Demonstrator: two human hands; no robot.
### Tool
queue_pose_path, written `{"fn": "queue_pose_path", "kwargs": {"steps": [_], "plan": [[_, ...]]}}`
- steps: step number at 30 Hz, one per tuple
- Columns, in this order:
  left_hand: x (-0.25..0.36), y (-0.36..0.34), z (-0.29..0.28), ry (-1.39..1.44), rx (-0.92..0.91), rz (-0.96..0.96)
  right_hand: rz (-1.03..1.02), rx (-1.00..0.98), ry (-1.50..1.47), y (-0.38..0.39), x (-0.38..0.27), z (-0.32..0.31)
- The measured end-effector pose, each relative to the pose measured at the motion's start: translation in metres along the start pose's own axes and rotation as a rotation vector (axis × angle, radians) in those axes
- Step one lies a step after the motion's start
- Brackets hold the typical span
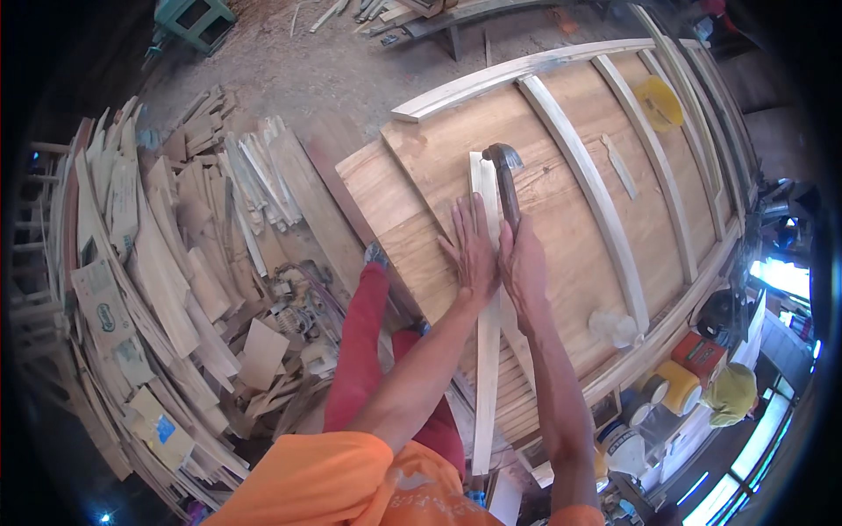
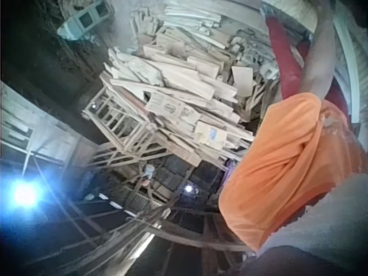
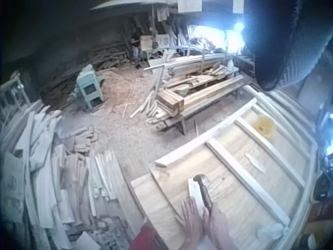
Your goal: The person works on a wooden frame using a hammer, applies glue to the end of a wooden strip from a squeeze bottle, and aligns and hammers the strip onto the frame.
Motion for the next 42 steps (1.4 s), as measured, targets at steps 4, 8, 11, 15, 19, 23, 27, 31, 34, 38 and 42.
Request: {"fn": "queue_pose_path", "kwargs": {"steps": [4, 8, 11, 15, 19, 23, 27, 31, 34, 38, 42], "plan": [[-0.012, -0.007, 0.003, -0.036, -0.003, -0.005, 0.01, 0.061, -0.149, 0.007, -0.023, -0.008], [-0.006, -0.005, 0.005, 0.039, 0.004, -0.01, -0.041, 0.053, -0.029, 0.004, -0.013, -0.006], [-0.012, -0.002, 0.001, 0.006, -0.001, -0.049, -0.055, 0.08, -0.125, 0.008, -0.015, -0.001], [-0.006, 0.0, 0.005, 0.024, -0.001, -0.008, -0.054, 0.008, -0.128, -0.003, -0.005, 0.004], [-0.009, -0.007, 0.003, 0.023, 0.014, -0.033, 0.014, 0.092, -0.241, -0.001, -0.02, -0.012], [-0.01, -0.007, 0.003, 0.004, -0.008, -0.021, 0.029, 0.128, -0.189, 0.003, -0.022, -0.019], [-0.002, 0.0, 0.008, 0.006, -0.009, -0.012, -0.012, 0.003, -0.013, -0.004, 0.008, 0.004], [-0.009, -0.005, 0.003, 0.009, 0.002, -0.022, -0.011, 0.074, -0.145, 0.004, -0.01, -0.002], [-0.005, -0.008, 0.004, -0.01, 0.015, -0.017, 0.019, 0.123, -0.125, 0.004, 0.0, -0.006], [-0.01, -0.004, 0.003, -0.024, -0.016, -0.036, 0.019, 0.038, -0.136, 0.0, 0.0, -0.003], [-0.007, 0.001, 0.004, -0.027, -0.007, -0.004, -0.069, -0.032, -0.022, -0.004, -0.001, 0.004]]}}
Point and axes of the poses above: each hand's wrist, its own y-axis away from the middle knuckle, its own z-axis out of the palm, x = y × z, the point moved 7 cm from there along -y, towards the middle knuckle, and after that the axes turned 14 degrees about x, right-handed, at the moved point
